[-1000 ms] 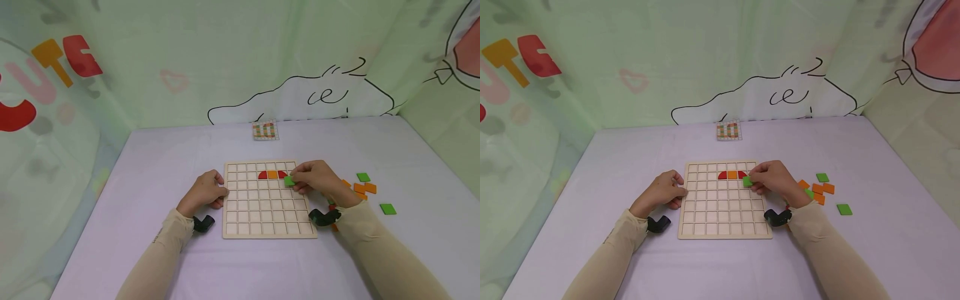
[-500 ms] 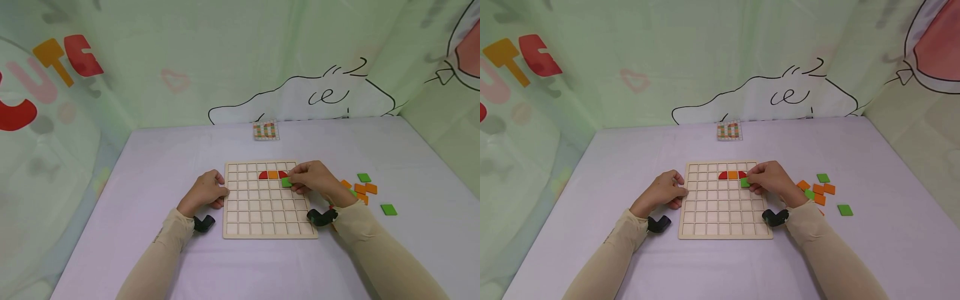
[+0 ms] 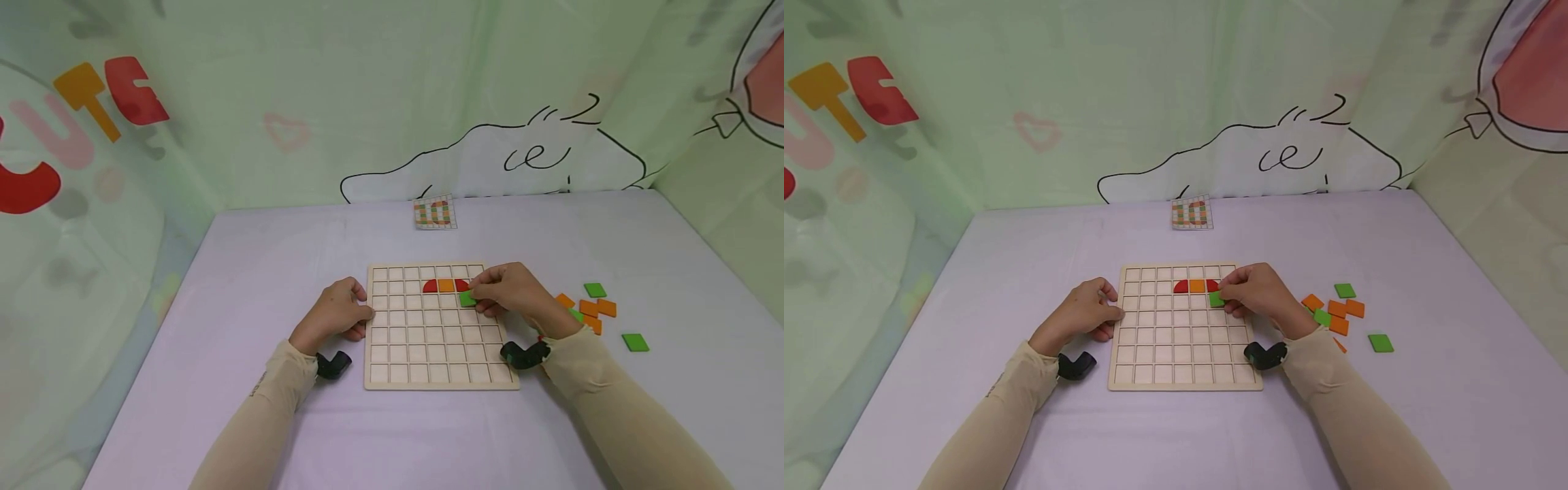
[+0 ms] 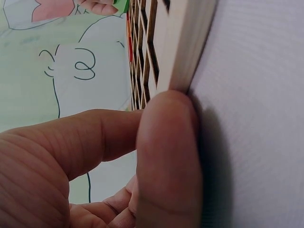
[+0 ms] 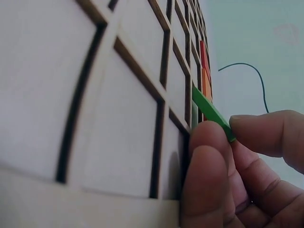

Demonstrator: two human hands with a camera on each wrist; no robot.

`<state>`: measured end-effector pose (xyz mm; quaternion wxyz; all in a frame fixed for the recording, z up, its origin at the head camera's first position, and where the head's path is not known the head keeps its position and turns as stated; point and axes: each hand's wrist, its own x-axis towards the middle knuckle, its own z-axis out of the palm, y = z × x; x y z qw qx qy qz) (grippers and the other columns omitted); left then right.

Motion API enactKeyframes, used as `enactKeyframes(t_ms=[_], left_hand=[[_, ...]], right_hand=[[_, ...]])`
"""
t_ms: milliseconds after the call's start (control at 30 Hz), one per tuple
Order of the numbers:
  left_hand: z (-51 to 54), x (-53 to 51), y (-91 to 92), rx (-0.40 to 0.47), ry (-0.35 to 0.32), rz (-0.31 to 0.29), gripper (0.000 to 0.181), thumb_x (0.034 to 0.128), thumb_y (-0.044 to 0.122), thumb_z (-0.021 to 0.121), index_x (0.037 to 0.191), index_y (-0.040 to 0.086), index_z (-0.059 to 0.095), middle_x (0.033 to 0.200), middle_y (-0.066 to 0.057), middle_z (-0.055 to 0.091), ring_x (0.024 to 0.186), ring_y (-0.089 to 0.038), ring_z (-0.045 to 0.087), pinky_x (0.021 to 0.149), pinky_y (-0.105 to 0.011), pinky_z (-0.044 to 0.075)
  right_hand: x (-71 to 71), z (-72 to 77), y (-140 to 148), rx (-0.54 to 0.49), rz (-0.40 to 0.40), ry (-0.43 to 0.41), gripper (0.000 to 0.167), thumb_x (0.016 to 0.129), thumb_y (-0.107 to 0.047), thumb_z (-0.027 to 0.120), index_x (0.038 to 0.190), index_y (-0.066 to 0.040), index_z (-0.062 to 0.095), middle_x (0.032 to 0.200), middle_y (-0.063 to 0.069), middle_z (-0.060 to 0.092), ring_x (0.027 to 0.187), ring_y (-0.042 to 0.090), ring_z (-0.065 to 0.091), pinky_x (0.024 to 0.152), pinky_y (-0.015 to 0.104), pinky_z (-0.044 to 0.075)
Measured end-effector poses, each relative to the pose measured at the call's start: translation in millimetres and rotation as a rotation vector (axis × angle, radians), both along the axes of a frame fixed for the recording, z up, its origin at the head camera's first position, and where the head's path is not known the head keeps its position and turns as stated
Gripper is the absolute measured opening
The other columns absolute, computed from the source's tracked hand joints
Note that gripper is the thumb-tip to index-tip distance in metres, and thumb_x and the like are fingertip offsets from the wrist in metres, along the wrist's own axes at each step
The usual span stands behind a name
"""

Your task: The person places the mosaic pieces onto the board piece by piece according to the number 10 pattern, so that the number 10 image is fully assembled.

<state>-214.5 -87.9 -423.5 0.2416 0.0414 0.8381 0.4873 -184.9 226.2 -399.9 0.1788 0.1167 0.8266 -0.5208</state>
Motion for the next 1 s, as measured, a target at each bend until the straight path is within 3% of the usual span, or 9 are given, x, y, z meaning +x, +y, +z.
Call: enactKeyframes(t_ms=[767,1000], left_hand=[[3.6,1.9,0.2,0.0,0.008,-0.005,0.023,0.0905,0.0,0.068,0.109,0.0,0.054,0.072,-0.014,0.067,0.05,-0.015,0.065,0.049,-0.028,0.061],[3.1,0.8,0.0,0.004,0.007,-0.008,0.024,0.0909,0.001,0.068,0.11,0.0,0.054,0.074,-0.014,0.067,0.05,-0.015,0.065,0.049,-0.028,0.061]], right_hand=[[1.5,-0.6,4.9,-0.002,0.007,0.032,0.028,0.097,-0.012,0.071,0.119,0.005,0.065,0.088,0.008,0.07,0.073,0.016,0.067,0.067,0.025,0.063],[6.3,8.1,30.0,0.1,0.002,0.068,0.035,0.1,-0.021,0.067,0.126,0.002,0.065,0.107,0.013,0.069,0.086,0.022,0.067,0.075,0.026,0.061]])
